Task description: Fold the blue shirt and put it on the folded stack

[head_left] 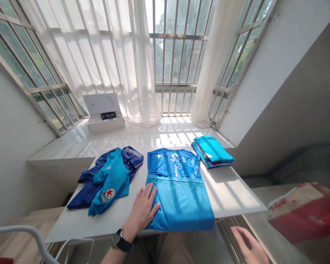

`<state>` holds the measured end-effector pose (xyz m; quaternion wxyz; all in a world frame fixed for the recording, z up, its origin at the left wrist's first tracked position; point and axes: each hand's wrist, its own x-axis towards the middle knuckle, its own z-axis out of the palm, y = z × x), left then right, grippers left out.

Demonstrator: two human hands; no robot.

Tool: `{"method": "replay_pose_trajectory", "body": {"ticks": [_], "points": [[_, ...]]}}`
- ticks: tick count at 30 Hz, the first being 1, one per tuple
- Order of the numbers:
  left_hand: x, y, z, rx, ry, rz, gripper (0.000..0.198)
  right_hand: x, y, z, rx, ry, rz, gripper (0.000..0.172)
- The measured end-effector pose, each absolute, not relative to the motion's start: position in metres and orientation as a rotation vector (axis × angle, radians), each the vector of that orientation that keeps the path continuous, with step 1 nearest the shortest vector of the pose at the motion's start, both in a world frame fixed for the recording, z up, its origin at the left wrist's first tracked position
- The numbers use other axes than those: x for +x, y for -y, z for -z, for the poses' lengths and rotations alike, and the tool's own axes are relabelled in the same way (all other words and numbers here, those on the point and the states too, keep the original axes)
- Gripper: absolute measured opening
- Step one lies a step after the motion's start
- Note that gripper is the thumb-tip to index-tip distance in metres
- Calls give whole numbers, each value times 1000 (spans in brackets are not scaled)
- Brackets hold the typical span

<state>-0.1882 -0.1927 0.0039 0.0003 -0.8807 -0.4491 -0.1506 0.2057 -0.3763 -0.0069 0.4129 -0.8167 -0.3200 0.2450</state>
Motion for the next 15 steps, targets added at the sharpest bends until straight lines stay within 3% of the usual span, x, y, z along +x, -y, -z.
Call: {"method": "replay_pose_trajectory", "body": {"ticks": [6, 10, 15], "points": [[-209, 224, -20, -2868, 1296, 567, 59, 151, 355, 21, -1593, 882, -793, 51], [-223, 258, -18, -2837, 1204, 490, 69, 144, 346, 33, -1590, 837, -741, 55], [-224, 266, -11, -2727, 1204, 467, 68, 150, 338, 37, -1596, 749, -762, 64]]}}
